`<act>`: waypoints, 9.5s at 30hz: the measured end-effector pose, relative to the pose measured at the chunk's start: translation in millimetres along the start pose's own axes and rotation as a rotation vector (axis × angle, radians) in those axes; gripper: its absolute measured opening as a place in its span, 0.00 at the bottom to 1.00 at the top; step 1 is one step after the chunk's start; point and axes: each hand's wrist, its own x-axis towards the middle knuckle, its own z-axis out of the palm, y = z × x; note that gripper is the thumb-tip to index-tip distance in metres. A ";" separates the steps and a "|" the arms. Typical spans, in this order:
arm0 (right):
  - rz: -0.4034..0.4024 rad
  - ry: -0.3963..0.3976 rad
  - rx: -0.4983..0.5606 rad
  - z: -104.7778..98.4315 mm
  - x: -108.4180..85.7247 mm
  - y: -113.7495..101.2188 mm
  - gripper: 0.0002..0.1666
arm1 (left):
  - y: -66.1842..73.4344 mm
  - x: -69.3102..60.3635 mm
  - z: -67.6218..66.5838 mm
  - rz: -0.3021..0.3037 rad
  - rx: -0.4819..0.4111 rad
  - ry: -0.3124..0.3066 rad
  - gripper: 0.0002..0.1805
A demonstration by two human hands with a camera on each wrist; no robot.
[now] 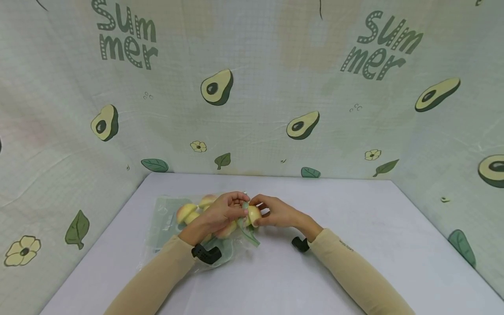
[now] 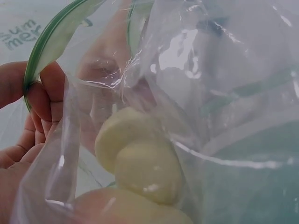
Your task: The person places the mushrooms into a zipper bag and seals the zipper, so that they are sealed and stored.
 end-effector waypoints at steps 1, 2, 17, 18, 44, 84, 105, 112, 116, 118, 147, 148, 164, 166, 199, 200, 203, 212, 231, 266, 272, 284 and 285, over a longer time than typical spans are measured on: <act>0.000 -0.004 0.004 0.6 0.6 -0.6 0.28 | 0.0 -0.2 0.0 0.001 0.001 0.003 0.25; 0.000 -0.008 0.010 1.1 1.0 -1.5 0.27 | 0.0 -0.5 0.0 0.003 0.000 0.004 0.25; -0.021 -0.004 -0.071 2.0 2.6 -0.9 0.24 | -2.0 0.0 0.6 -0.026 -0.019 0.039 0.25; -0.026 -0.004 -0.077 1.9 2.7 -0.9 0.24 | -2.1 -0.1 0.5 -0.028 -0.019 0.042 0.25; -0.016 -0.036 -0.066 9.9 6.0 -6.6 0.11 | -5.9 1.1 0.0 -0.003 -0.027 0.028 0.25; 0.025 -0.014 -0.045 -19.9 -0.2 -0.6 0.17 | -4.1 0.9 1.8 -0.021 0.184 0.077 0.22; 0.008 0.049 -0.097 -29.4 9.5 7.6 0.17 | 5.1 0.1 10.6 -0.084 0.239 0.136 0.18; 0.028 0.076 -0.113 -31.0 12.3 8.6 0.15 | 8.8 -0.3 11.3 -0.054 0.337 0.155 0.18; 0.025 0.079 -0.119 -31.5 13.0 6.2 0.14 | 10.7 -1.2 9.5 -0.040 0.369 0.170 0.19; 0.027 0.085 -0.123 -31.4 13.8 5.5 0.14 | 11.6 -1.6 7.4 -0.025 0.399 0.178 0.19; 0.066 0.162 -0.149 -32.9 27.7 14.4 0.14 | 43.0 38.1 -40.1 0.061 0.841 0.053 0.13; 0.073 0.165 -0.152 -33.2 28.2 14.4 0.15 | 43.0 41.7 -41.9 0.065 0.853 0.038 0.13; 0.145 0.172 -0.077 -33.9 42.0 17.4 0.14 | 37.4 83.8 -64.6 -0.064 0.977 -0.018 0.15; 0.152 0.169 -0.062 -33.8 44.1 18.8 0.14 | 35.2 87.4 -66.5 -0.089 0.975 -0.015 0.15; 0.168 0.160 0.086 -25.4 63.3 28.9 0.20 | 16.0 110.1 -76.2 -0.260 0.970 -0.143 0.18; 0.167 0.166 0.077 -25.3 63.6 29.1 0.20 | 15.8 110.4 -76.4 -0.255 0.965 -0.147 0.17; 0.155 0.189 0.051 -25.4 64.6 29.6 0.20 | 15.7 111.1 -75.5 -0.237 0.967 -0.141 0.14; 0.107 0.204 0.013 -24.9 65.9 27.9 0.19 | 15.3 110.1 -69.7 -0.223 0.949 -0.101 0.06; 0.103 0.286 0.051 -19.6 68.4 25.0 0.11 | 17.2 106.3 -61.0 -0.222 0.816 -0.065 0.08; 0.149 0.290 0.179 -21.3 64.4 22.2 0.11 | 18.7 107.7 -58.6 -0.155 0.726 -0.068 0.08; 0.157 0.327 0.159 -17.1 61.0 19.4 0.09 | 16.1 109.5 -56.3 -0.183 0.745 -0.049 0.10; 0.165 0.268 0.108 -12.1 53.0 8.4 0.08 | 14.9 109.2 -62.0 -0.149 0.765 -0.064 0.11; 0.161 0.264 0.104 -11.5 52.7 8.0 0.07 | 14.8 109.2 -62.1 -0.146 0.768 -0.064 0.11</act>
